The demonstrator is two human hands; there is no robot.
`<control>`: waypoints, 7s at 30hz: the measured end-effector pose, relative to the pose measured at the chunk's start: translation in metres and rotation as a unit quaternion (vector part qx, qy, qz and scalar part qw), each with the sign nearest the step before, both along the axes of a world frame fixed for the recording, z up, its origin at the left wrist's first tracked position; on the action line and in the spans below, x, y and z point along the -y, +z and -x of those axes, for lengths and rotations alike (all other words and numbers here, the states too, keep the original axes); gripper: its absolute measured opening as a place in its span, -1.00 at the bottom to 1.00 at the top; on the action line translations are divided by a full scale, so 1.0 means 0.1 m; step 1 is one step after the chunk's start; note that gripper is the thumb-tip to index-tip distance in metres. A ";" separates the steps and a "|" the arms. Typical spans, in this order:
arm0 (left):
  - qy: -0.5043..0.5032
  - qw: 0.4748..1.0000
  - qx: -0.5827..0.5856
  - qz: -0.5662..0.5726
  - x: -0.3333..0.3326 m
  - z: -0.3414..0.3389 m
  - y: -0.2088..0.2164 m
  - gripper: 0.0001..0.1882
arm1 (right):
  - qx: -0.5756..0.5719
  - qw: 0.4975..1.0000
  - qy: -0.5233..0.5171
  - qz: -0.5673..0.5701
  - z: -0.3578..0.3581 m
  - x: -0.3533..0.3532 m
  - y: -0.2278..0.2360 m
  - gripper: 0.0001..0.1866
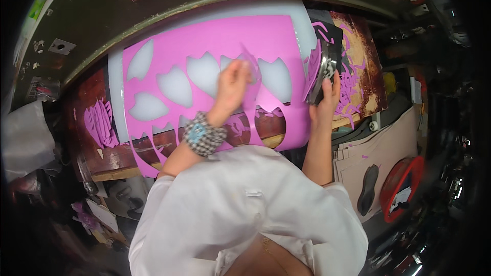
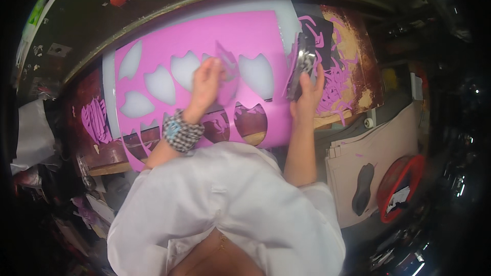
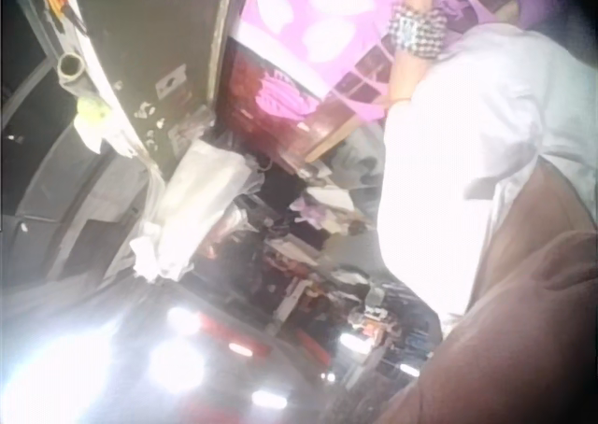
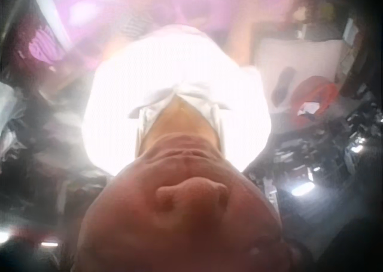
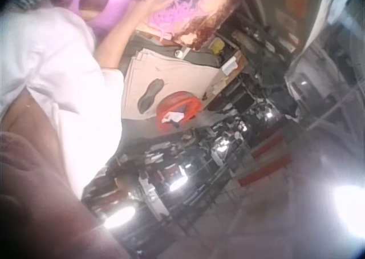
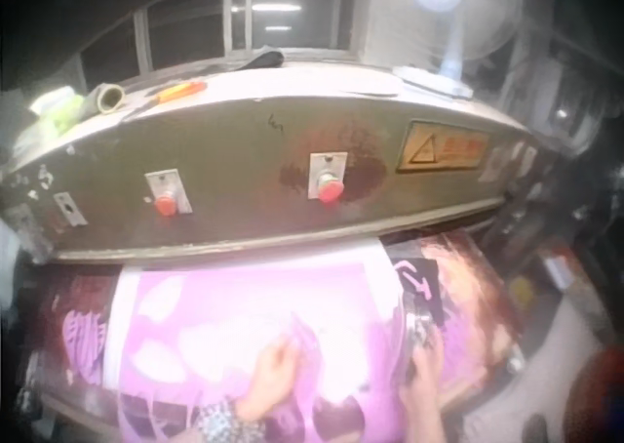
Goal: The person uses a die-cutting machine to press a metal template into pink foam sheets, then removes the cut shapes and scrap foam. They repeat the cycle with multiple sheets, stacking the finished cutouts and discarding the excess material.
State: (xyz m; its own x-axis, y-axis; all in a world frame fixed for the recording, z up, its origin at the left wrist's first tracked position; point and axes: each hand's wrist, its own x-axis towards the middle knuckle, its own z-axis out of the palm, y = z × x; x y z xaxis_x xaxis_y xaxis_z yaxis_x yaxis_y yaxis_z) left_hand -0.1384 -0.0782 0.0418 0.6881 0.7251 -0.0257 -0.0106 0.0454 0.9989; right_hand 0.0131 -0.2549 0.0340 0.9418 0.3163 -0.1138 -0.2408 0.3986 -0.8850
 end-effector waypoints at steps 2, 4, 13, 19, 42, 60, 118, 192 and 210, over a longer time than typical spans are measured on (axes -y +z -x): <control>-0.048 0.998 0.017 -0.048 0.33 -0.22 0.04 -0.77 | 0.058 0.997 0.046 0.005 0.23 0.14 0.09 -0.17; -0.114 0.991 -0.010 -0.071 0.57 -0.30 0.07 -0.80 | 0.126 0.989 0.080 0.014 0.45 0.20 0.12 -0.13; -0.030 0.998 0.047 0.001 0.28 0.45 0.07 -0.76 | -0.067 0.994 0.077 -0.043 0.24 0.32 -0.01 -0.37; -0.003 0.963 0.180 0.200 0.25 0.94 0.18 -0.62 | 0.439 0.733 0.016 0.519 -0.09 0.02 0.02 -0.09; -0.197 0.846 0.413 0.275 0.13 1.72 0.18 -0.45 | -0.041 0.825 0.564 -0.005 1.78 -0.79 0.44 -0.71; 0.008 0.983 -0.093 -0.160 -0.24 2.34 0.24 -0.71 | 0.523 0.547 0.617 0.215 1.37 -0.54 0.48 -0.62; 0.307 0.779 -0.407 -0.365 -0.11 3.05 -0.32 -0.53 | 0.515 0.788 -0.087 0.327 -0.27 -1.11 0.67 -0.25; 0.033 0.971 -0.182 -0.151 -0.15 0.66 0.05 -0.73 | -0.105 0.979 0.175 0.027 0.62 -0.21 0.65 -0.09; 0.153 0.986 -0.067 -0.028 -0.69 1.77 -0.23 -0.78 | 0.573 0.693 0.260 0.352 -0.21 -1.12 0.03 0.18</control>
